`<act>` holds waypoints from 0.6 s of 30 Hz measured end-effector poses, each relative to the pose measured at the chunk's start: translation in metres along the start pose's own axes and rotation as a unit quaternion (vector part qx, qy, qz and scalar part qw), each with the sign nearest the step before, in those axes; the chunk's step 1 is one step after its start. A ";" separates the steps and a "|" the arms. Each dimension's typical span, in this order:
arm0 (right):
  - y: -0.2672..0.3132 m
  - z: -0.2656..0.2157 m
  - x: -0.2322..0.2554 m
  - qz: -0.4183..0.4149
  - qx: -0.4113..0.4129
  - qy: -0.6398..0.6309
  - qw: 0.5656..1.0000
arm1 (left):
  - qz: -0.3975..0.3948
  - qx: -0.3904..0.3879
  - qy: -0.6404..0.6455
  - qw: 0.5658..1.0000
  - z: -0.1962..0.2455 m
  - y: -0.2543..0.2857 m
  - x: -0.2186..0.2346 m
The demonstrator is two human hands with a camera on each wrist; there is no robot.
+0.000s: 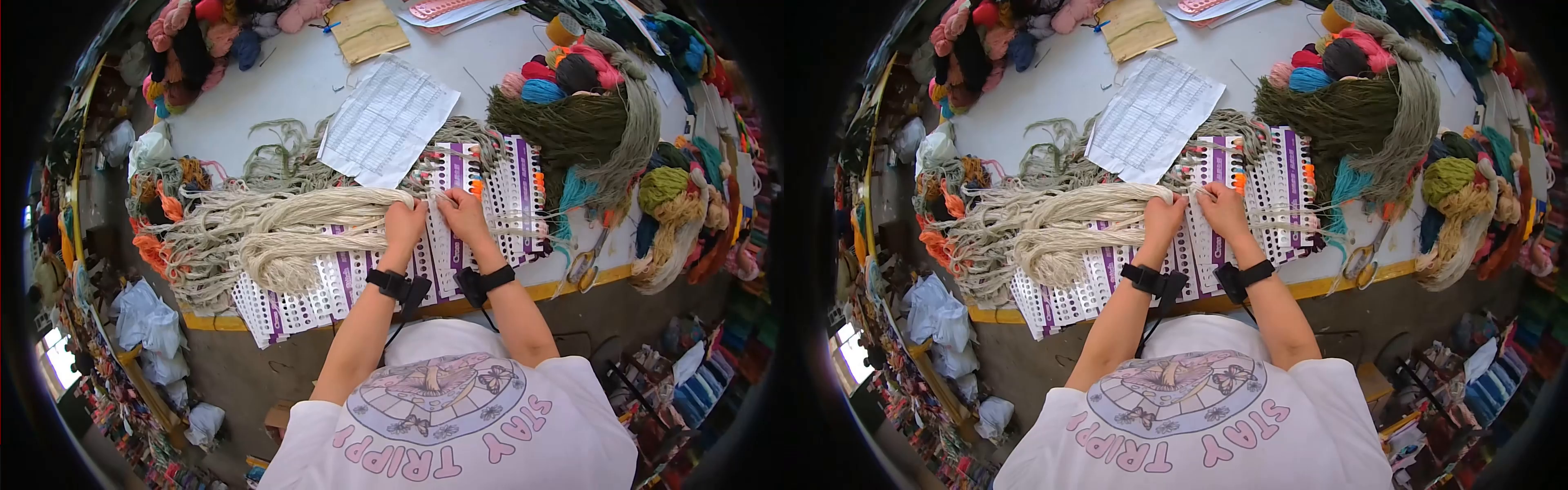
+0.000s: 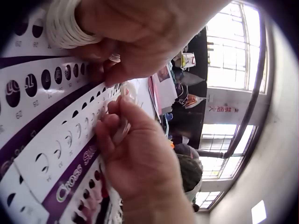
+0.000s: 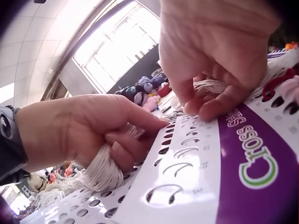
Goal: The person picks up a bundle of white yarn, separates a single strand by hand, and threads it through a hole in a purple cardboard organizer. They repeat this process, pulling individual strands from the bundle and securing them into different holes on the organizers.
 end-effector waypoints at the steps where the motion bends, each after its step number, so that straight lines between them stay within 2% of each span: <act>1: 0.001 0.000 -0.001 0.004 0.000 0.006 1.000 | -0.016 0.027 0.008 0.999 -0.002 0.002 0.004; 2: 0.001 -0.001 -0.002 0.008 0.001 0.011 1.000 | -0.010 0.040 -0.024 0.999 -0.007 0.002 0.007; 6: 0.009 -0.020 -0.010 0.048 0.069 0.059 0.995 | -0.021 0.040 0.152 0.987 -0.017 -0.001 0.003; 9: 0.011 -0.026 -0.011 0.060 0.121 0.073 0.988 | -0.129 0.110 0.299 0.939 -0.012 0.001 0.009; 12: 0.012 -0.026 -0.011 0.053 0.156 0.065 0.984 | -0.176 0.091 0.323 0.925 -0.011 0.001 0.007; 15: 0.007 -0.024 -0.008 0.016 0.167 0.075 0.983 | -0.168 0.079 0.335 0.924 -0.008 0.000 0.007; 18: 0.002 -0.021 -0.004 -0.026 0.154 0.070 0.985 | -0.138 0.085 0.268 0.950 -0.005 -0.003 0.005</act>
Point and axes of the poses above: each hand's wrist, its own y-axis away from the middle knuckle, its own x-axis out of the back of the hand, z = x × y, the point moved 2 cm from there along -y, towards the middle knuckle, and after that the axes turned 10 degrees about -y, right-handed, at the moved point
